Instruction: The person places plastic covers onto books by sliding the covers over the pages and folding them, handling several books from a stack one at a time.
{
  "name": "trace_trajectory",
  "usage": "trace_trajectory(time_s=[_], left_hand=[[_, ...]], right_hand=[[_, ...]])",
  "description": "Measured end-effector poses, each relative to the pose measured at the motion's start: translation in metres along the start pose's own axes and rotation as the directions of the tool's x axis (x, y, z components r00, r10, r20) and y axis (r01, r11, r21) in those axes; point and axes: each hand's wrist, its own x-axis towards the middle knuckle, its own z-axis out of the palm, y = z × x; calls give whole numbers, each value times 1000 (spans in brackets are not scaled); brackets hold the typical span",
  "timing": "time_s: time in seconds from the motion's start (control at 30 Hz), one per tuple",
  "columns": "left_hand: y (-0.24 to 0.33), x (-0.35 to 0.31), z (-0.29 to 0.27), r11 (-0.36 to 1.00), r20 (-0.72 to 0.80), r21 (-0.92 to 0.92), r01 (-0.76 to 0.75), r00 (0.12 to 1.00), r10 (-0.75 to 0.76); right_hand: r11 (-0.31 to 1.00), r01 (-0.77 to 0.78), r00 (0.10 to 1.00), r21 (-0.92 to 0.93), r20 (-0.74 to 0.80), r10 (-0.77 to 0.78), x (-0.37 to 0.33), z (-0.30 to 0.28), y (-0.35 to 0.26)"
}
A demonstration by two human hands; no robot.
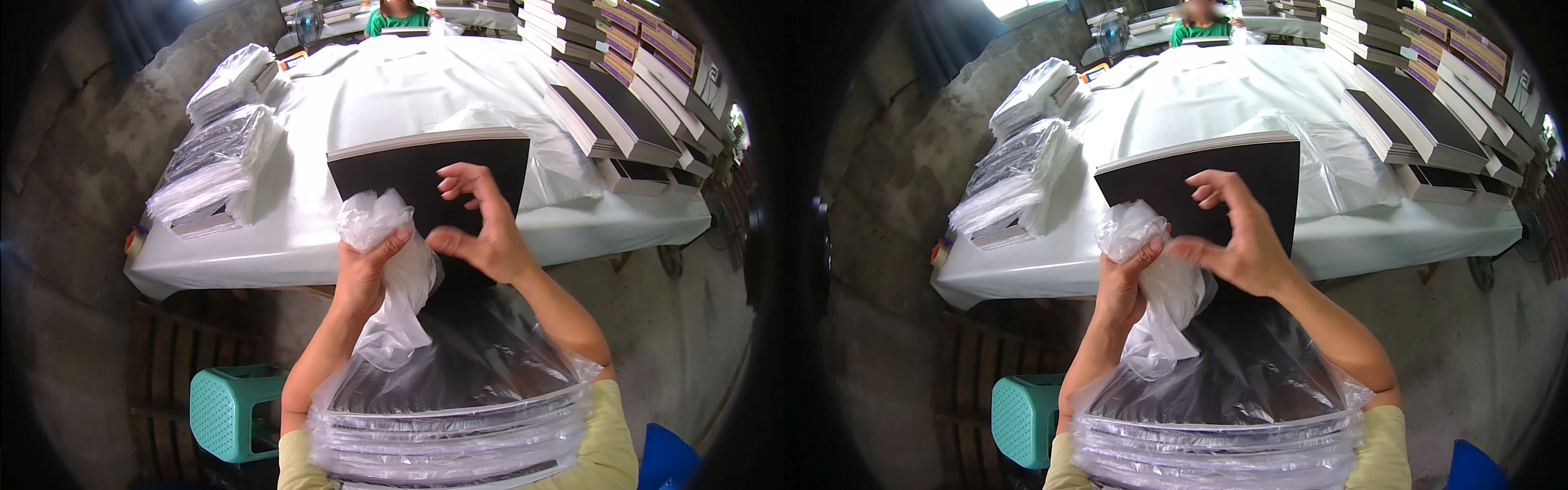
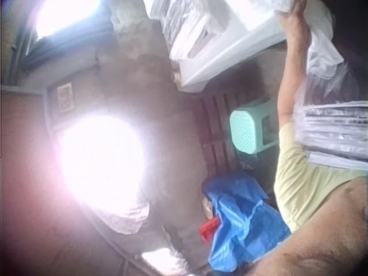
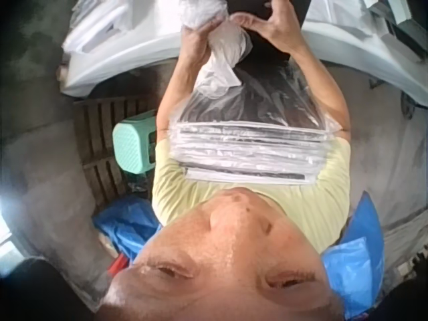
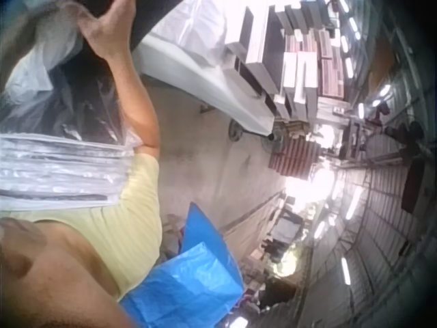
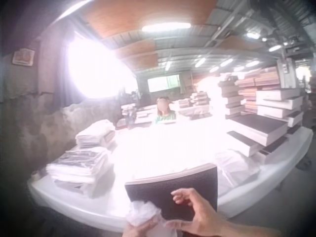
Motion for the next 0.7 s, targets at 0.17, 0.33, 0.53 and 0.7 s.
trace_trajectory(time_s=[0.17, 0.33, 0.53, 0.7], left_hand=[[0, -4, 8, 994, 125, 103, -41, 992, 28], [1, -5, -1, 986, 91, -159, 43, 995, -29], [-3, -3, 2, 996, 62, -92, 14, 998, -8], [-5, -4, 0, 998, 65, -19, -53, 996, 54]], right_hand=[[978, -135, 989, 157, 80, 124, 4, 19, 1], [976, -214, 973, -29, 85, 216, 3, 12, 12], [904, -244, 969, 350, 125, 214, 4, 13, 6], [804, -391, 899, 447, 374, 229, 9, 5, 4]])
